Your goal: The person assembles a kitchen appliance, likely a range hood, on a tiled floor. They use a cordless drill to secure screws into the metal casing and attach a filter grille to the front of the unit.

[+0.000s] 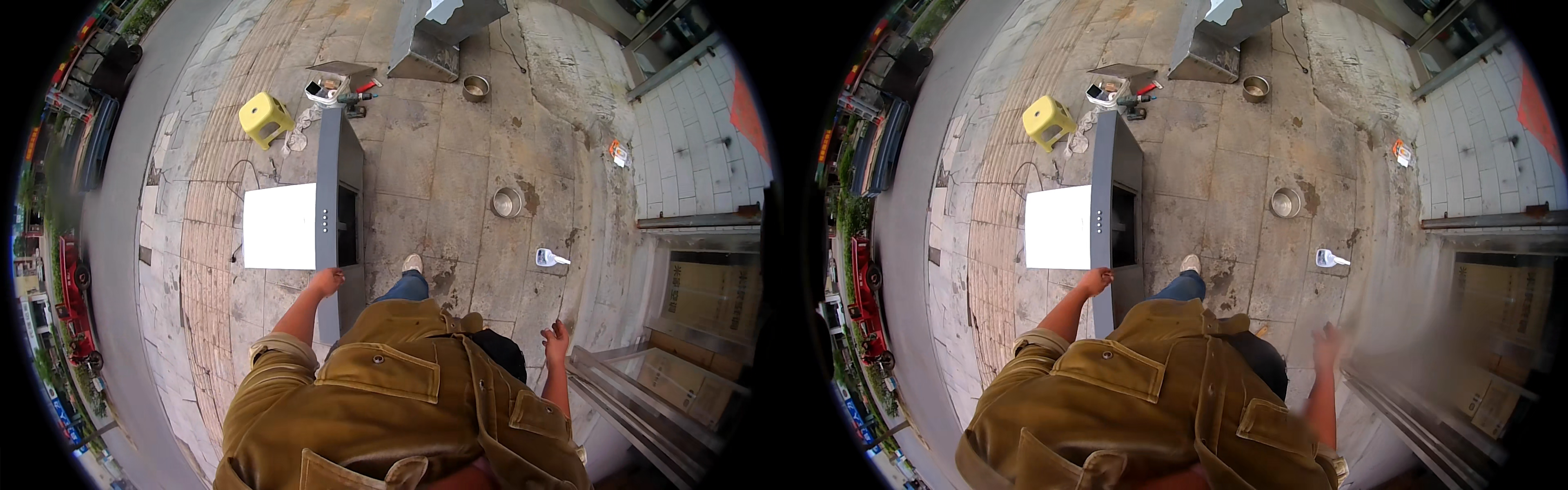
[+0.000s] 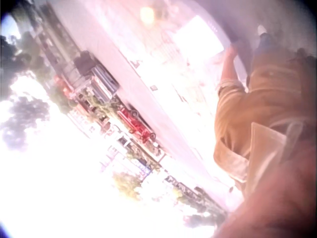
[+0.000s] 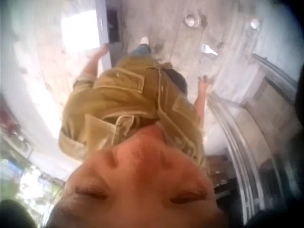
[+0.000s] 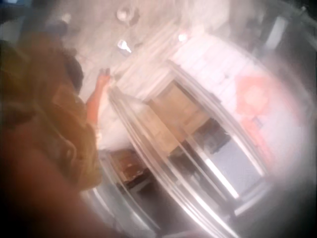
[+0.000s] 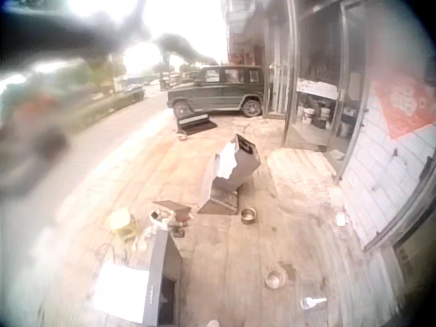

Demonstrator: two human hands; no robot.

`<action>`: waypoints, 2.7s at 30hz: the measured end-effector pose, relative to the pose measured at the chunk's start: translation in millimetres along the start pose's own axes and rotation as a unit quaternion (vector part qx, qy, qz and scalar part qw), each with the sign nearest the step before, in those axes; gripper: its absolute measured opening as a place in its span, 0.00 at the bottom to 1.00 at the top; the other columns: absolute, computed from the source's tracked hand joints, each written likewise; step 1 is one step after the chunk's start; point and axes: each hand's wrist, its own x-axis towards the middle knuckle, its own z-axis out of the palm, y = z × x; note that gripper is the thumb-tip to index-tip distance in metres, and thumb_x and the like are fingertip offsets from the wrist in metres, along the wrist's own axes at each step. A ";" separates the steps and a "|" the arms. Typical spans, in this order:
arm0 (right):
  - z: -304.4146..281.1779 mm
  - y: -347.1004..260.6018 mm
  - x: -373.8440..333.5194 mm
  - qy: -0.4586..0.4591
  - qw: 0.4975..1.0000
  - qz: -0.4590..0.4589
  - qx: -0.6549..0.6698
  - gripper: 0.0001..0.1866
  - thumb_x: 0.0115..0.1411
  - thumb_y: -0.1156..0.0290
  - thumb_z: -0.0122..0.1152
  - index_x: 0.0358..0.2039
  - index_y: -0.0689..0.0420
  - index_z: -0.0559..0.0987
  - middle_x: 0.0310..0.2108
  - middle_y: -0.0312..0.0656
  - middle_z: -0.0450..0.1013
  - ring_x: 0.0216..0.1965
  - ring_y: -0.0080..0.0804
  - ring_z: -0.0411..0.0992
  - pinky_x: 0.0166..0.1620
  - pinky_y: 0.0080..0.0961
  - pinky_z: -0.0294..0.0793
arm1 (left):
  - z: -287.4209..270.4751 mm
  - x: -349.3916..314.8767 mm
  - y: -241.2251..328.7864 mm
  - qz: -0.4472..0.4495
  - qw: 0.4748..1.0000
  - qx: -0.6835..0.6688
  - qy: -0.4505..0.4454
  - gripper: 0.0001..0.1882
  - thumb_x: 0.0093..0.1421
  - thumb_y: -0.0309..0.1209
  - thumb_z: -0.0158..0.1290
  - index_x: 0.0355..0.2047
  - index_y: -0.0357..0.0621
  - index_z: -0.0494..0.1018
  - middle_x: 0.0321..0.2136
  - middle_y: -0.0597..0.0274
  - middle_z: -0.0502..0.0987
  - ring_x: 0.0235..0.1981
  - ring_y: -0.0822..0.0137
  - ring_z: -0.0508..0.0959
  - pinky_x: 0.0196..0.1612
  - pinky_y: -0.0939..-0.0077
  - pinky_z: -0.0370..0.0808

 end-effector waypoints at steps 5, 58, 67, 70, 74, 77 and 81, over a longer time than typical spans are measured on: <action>-13.5 -51.9 60.7 -0.011 0.996 0.084 0.021 0.33 0.51 0.74 0.56 0.59 0.60 0.61 0.51 0.47 0.67 0.38 0.32 0.72 0.31 0.24 0.70 | -79.0 66.4 125.8 0.079 0.989 -0.084 0.095 0.17 0.57 0.36 0.50 0.44 0.40 0.72 0.38 0.52 0.78 0.42 0.56 0.76 0.45 0.68 0.72; 323.4 -601.4 536.6 -0.123 0.823 0.547 -0.089 0.07 0.59 0.59 0.45 0.24 0.43 0.63 0.17 0.29 0.51 0.20 0.28 0.57 0.20 0.27 0.52 | -478.4 1104.1 86.6 -0.242 0.640 -0.671 0.285 0.09 0.56 0.24 0.50 0.38 0.35 0.68 0.33 0.57 0.74 0.28 0.66 0.75 0.26 0.70 0.71; 312.2 -584.8 613.3 -0.136 0.877 0.359 -0.289 0.27 0.53 0.69 0.54 0.55 0.56 0.64 0.40 0.42 0.70 0.36 0.41 0.75 0.32 0.38 0.72 | -526.5 988.8 213.7 -0.150 0.637 -0.683 0.326 0.05 0.55 0.19 0.48 0.32 0.32 0.69 0.27 0.57 0.75 0.17 0.68 0.72 0.19 0.75 0.70; 346.3 -596.5 683.8 -0.195 0.896 0.289 -0.276 0.30 0.54 0.68 0.54 0.57 0.60 0.61 0.45 0.43 0.69 0.39 0.41 0.75 0.36 0.36 0.72 | -497.2 881.5 265.0 -0.096 0.565 -0.747 0.337 0.05 0.56 0.21 0.48 0.33 0.34 0.69 0.29 0.58 0.75 0.24 0.70 0.75 0.28 0.77 0.73; 472.7 -655.8 762.7 -0.342 0.916 0.158 -0.138 0.30 0.60 0.64 0.51 0.61 0.56 0.57 0.58 0.46 0.61 0.54 0.42 0.66 0.52 0.39 0.65 | -419.6 744.0 339.7 -0.097 0.575 -0.765 0.275 0.10 0.57 0.21 0.47 0.40 0.32 0.69 0.37 0.58 0.76 0.36 0.70 0.77 0.42 0.74 0.74; 547.4 -713.1 775.0 -0.497 0.847 0.164 0.094 0.35 0.61 0.56 0.51 0.63 0.56 0.53 0.63 0.49 0.51 0.62 0.43 0.53 0.59 0.40 0.57 | -344.5 655.3 395.4 -0.051 0.484 -0.837 0.250 0.12 0.57 0.20 0.48 0.42 0.33 0.69 0.38 0.58 0.76 0.39 0.70 0.76 0.44 0.74 0.74; 567.5 -730.4 781.1 -0.618 0.704 0.219 0.274 0.38 0.58 0.54 0.54 0.62 0.58 0.52 0.64 0.49 0.49 0.63 0.44 0.50 0.62 0.43 0.54 | -235.3 583.6 436.9 -0.073 0.411 -0.890 0.181 0.13 0.55 0.20 0.49 0.42 0.35 0.69 0.38 0.59 0.76 0.40 0.70 0.76 0.45 0.75 0.73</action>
